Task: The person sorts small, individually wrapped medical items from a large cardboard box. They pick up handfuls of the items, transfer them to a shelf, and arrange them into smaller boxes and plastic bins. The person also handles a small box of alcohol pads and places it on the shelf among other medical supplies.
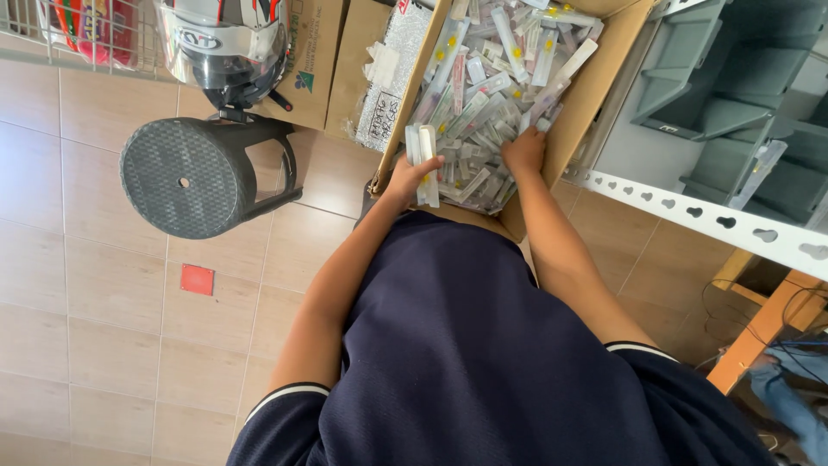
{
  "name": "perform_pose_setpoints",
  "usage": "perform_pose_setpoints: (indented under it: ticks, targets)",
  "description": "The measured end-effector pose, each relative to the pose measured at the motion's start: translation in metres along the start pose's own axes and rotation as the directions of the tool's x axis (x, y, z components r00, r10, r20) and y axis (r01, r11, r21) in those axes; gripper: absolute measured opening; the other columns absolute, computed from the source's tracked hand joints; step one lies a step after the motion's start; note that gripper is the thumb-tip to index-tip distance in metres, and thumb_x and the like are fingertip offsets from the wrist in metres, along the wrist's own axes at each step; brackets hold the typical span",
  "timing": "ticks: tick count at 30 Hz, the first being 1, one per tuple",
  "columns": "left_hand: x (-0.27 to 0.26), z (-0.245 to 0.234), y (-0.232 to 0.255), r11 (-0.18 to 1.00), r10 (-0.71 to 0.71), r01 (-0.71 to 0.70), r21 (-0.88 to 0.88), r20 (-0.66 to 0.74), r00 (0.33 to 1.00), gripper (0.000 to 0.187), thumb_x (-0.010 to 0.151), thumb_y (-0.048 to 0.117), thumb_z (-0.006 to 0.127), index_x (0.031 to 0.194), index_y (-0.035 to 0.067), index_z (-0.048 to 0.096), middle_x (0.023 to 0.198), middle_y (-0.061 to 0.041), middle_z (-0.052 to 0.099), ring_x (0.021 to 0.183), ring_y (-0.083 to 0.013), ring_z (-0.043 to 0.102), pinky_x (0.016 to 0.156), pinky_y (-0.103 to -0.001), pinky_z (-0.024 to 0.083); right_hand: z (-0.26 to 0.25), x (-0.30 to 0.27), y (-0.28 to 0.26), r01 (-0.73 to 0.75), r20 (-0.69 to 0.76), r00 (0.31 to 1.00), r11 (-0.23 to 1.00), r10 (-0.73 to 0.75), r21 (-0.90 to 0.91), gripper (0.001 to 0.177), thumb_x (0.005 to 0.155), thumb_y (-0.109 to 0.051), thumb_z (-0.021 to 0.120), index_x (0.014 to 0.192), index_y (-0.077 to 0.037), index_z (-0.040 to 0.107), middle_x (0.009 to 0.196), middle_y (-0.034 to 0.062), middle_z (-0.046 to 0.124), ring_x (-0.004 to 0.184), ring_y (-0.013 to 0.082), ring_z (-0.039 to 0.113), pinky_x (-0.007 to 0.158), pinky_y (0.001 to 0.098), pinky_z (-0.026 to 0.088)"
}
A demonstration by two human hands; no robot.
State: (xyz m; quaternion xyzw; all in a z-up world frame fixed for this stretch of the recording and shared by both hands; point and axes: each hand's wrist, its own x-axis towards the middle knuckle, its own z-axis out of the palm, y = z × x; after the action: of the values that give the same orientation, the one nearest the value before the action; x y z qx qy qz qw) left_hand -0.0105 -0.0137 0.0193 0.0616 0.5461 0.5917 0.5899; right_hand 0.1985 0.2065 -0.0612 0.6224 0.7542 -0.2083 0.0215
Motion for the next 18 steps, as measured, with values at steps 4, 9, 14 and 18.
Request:
perform_pose_setpoints:
  ticks: [4, 9, 14, 18]
  targets:
    - [-0.006, 0.001, 0.006, 1.0, -0.024, 0.024, -0.017, 0.028, 0.999, 0.05, 0.081, 0.024, 0.083, 0.117, 0.0, 0.058, 0.095, -0.008, 0.068, 0.074, -0.0183, 0.068, 0.069, -0.036, 0.057, 0.064, 0.038, 0.063, 0.122, -0.092, 0.988, 0.992, -0.125, -0.041, 0.043, 0.082, -0.024, 0.079, 0.113, 0.0, 0.06, 0.113, 0.0291, 0.062, 0.102, 0.0483, 0.061, 0.088, 0.0527, 0.052]
    - [0.0, -0.003, 0.001, 0.999, -0.036, 0.036, -0.007, -0.002, 0.999, 0.054, 0.082, 0.026, 0.083, 0.121, -0.002, 0.059, 0.097, -0.01, 0.07, 0.076, -0.0191, 0.07, 0.071, -0.037, 0.059, 0.019, 0.034, 0.044, -0.212, 0.158, 0.974, 0.417, 0.16, 0.884, 0.019, 0.089, -0.007, 0.058, 0.108, -0.004, 0.059, 0.079, 0.0111, 0.066, 0.06, 0.0227, 0.064, 0.052, 0.0382, 0.053]
    - [0.001, -0.002, 0.004, 0.997, -0.076, 0.077, -0.016, 0.003, 0.997, 0.057, 0.08, 0.028, 0.082, 0.123, 0.001, 0.057, 0.1, -0.009, 0.069, 0.079, -0.0191, 0.069, 0.07, -0.039, 0.059, -0.042, -0.003, 0.004, -0.145, 0.105, 0.989, 0.716, 0.101, 0.683, 0.028, 0.087, -0.01, 0.071, 0.113, -0.005, 0.061, 0.082, 0.0117, 0.065, 0.065, 0.027, 0.062, 0.055, 0.0407, 0.049]
    - [0.009, -0.009, -0.003, 0.998, -0.049, 0.051, -0.044, 0.041, 0.998, 0.056, 0.087, 0.026, 0.079, 0.128, -0.004, 0.056, 0.105, -0.013, 0.07, 0.083, -0.0228, 0.07, 0.075, -0.041, 0.06, -0.068, -0.049, -0.044, 0.246, 0.116, 0.96, 0.966, -0.254, 0.081, 0.053, 0.073, -0.019, 0.089, 0.121, -0.009, 0.068, 0.103, 0.0204, 0.066, 0.094, 0.0414, 0.066, 0.078, 0.0476, 0.053]
